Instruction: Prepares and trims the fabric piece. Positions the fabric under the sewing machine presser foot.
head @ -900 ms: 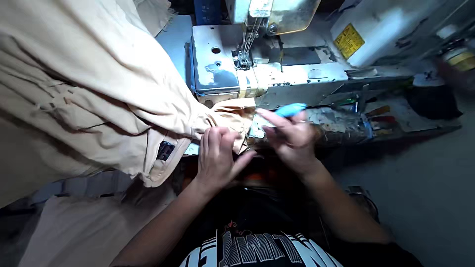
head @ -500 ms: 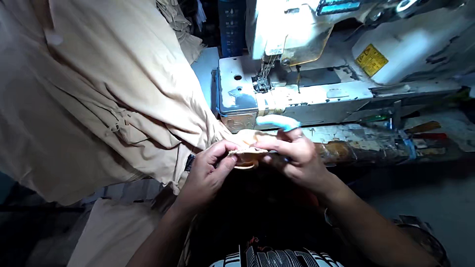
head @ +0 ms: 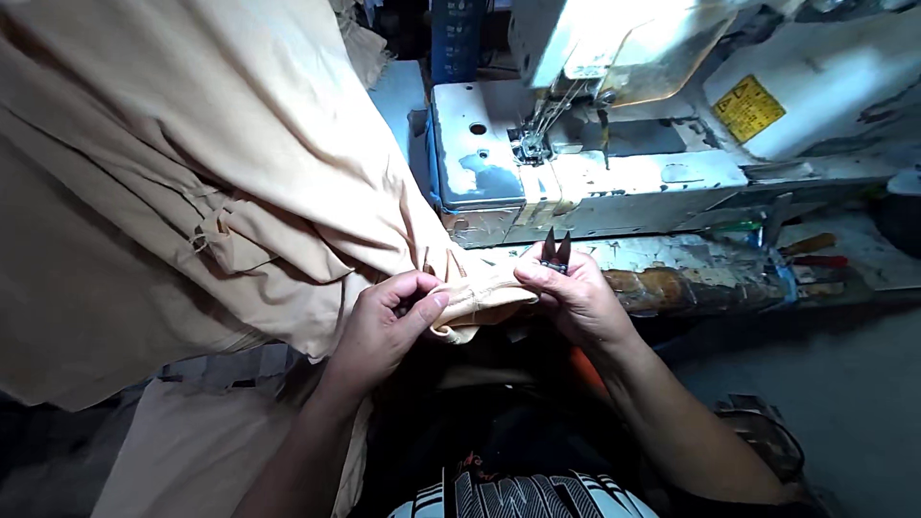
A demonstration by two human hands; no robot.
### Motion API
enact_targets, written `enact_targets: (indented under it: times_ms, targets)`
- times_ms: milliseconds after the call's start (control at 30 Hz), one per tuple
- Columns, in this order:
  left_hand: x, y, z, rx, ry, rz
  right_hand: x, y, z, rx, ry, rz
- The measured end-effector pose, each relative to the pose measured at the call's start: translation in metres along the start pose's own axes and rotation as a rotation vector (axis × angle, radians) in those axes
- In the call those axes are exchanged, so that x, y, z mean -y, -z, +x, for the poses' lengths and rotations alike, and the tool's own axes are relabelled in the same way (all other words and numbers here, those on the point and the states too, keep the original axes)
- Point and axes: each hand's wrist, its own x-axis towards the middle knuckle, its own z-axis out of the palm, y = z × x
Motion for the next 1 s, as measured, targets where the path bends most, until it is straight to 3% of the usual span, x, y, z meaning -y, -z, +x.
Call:
enact_targets:
  times_ms: [133, 267, 367, 500, 1000]
  targets:
    - [-0.003, -0.013, 0.006, 0.020, 0.002, 0.025, -0.001, -0.001, -0.001, -0.024, 0.041, -0.051]
    - [-0.002, -0.021, 0.010, -0.024, 0.059, -0.028, 0.001, 0.004, -0.015, -0.182, 0.343, -0.648]
    - [-0.005, -0.024, 0.011, -0.012, 0.095, -0.070, 0.009, -0.002, -0.036, -0.181, 0.494, -0.729]
    - [-0.010, -0.028, 0.012, -0.005, 0.081, -0.056, 0.001, -0.012, -0.048, 0.032, 0.493, -0.731]
    - [-0.010, -0.028, 0.008, -0.011, 0.067, -0.040, -0.012, -0.019, -0.045, -0.005, 0.391, -0.760]
